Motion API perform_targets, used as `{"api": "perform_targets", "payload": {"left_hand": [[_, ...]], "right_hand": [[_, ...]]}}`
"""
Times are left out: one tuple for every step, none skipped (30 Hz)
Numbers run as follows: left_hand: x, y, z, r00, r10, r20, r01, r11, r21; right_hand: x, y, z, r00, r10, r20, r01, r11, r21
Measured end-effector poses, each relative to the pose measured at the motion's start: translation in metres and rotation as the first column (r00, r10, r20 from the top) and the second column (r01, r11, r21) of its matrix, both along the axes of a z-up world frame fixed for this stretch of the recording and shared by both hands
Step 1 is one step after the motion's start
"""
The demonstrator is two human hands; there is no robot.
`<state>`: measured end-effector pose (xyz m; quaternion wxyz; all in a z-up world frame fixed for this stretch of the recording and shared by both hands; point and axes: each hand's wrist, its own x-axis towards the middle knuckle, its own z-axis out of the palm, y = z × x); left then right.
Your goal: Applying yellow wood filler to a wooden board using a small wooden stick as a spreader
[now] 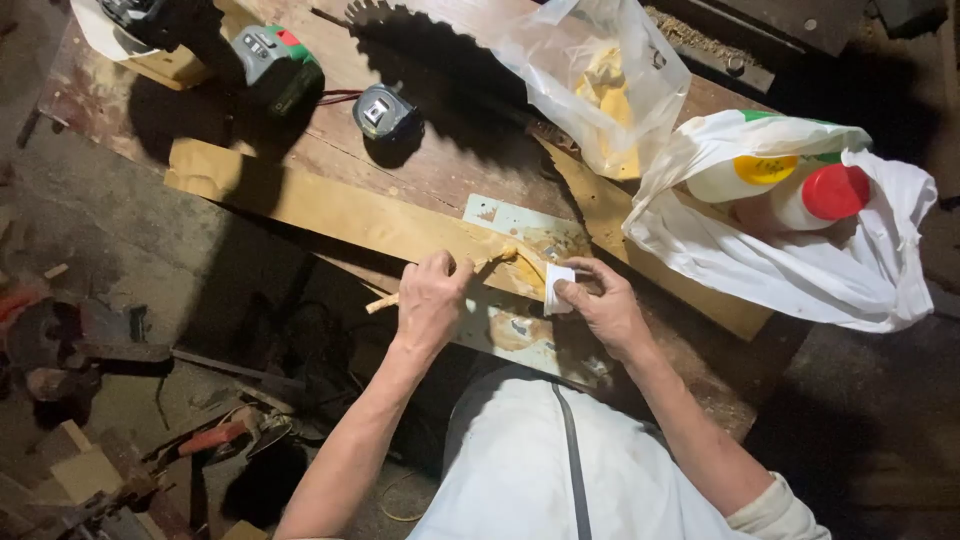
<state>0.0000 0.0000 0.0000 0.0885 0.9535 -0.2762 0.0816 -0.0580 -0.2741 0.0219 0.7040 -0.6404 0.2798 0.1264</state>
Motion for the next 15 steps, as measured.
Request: {"api": "perform_targets", "payload": {"left_hand": [[0.002, -0.001, 0.008, 1.0, -0.002, 0.0, 0.002, 1.0, 0.0], [0.003, -0.002, 0.016, 0.998, -0.025, 0.066, 0.023, 0.999, 0.03], [0.004, -0.003, 0.024, 0.99, -0.052, 0.129, 0.044, 0.997, 0.061], [0.006, -0.005, 0.025, 0.99, -0.056, 0.127, 0.049, 0.997, 0.06], [0.007, -0.007, 0.027, 0.985, -0.044, 0.167, 0.031, 0.996, 0.078], [0.008, -0.009, 0.028, 0.978, -0.031, 0.206, 0.012, 0.995, 0.094], [0.007, -0.009, 0.02, 0.978, -0.035, 0.205, 0.016, 0.995, 0.094], [0.005, -0.008, 0.012, 0.981, 0.006, 0.192, -0.022, 0.996, 0.081], [0.003, -0.007, 0.004, 0.983, 0.047, 0.176, -0.06, 0.996, 0.07], [-0.002, -0.013, 0.008, 0.984, 0.044, 0.175, -0.057, 0.996, 0.071], [-0.008, -0.02, 0.011, 0.993, 0.05, 0.11, -0.057, 0.997, 0.059], [-0.013, -0.026, 0.014, 0.997, 0.055, 0.044, -0.057, 0.997, 0.047], [-0.019, -0.032, 0.017, 0.998, 0.052, 0.044, -0.054, 0.997, 0.048], [-0.026, -0.037, 0.019, 0.998, 0.058, 0.026, -0.06, 0.997, 0.056], [-0.032, -0.043, 0.021, 0.998, 0.064, 0.01, -0.065, 0.996, 0.064]], "right_hand": [[-0.002, -0.001, 0.0, 1.0, -0.002, 0.0, 0.002, 1.0, 0.0], [-0.005, -0.003, 0.0, 1.0, 0.024, -0.01, -0.024, 0.999, -0.029], [-0.008, -0.004, 0.0, 0.999, 0.047, -0.022, -0.048, 0.997, -0.058], [-0.01, -0.006, 0.002, 0.999, 0.042, -0.024, -0.043, 0.997, -0.059], [-0.012, -0.006, 0.004, 0.999, 0.035, -0.03, -0.037, 0.997, -0.065], [-0.014, -0.007, 0.006, 0.999, 0.028, -0.036, -0.03, 0.997, -0.072], [-0.017, -0.008, 0.006, 0.999, 0.024, -0.037, -0.027, 0.997, -0.071], [-0.019, -0.009, 0.005, 1.0, 0.008, -0.027, -0.009, 0.999, -0.045], [-0.023, -0.01, 0.003, 1.0, -0.009, -0.019, 0.008, 1.0, -0.018], [-0.024, -0.01, 0.003, 1.0, -0.012, -0.021, 0.012, 1.0, -0.017], [-0.025, -0.01, 0.003, 1.0, -0.025, -0.018, 0.025, 1.0, 0.007], [-0.026, -0.01, 0.002, 0.999, -0.038, -0.015, 0.038, 0.999, 0.031], [-0.026, -0.011, 0.003, 0.999, -0.04, -0.016, 0.041, 0.999, 0.032], [-0.027, -0.012, 0.004, 0.999, -0.043, -0.014, 0.043, 0.998, 0.043], [-0.028, -0.014, 0.004, 0.999, -0.045, -0.011, 0.046, 0.998, 0.054]]}}
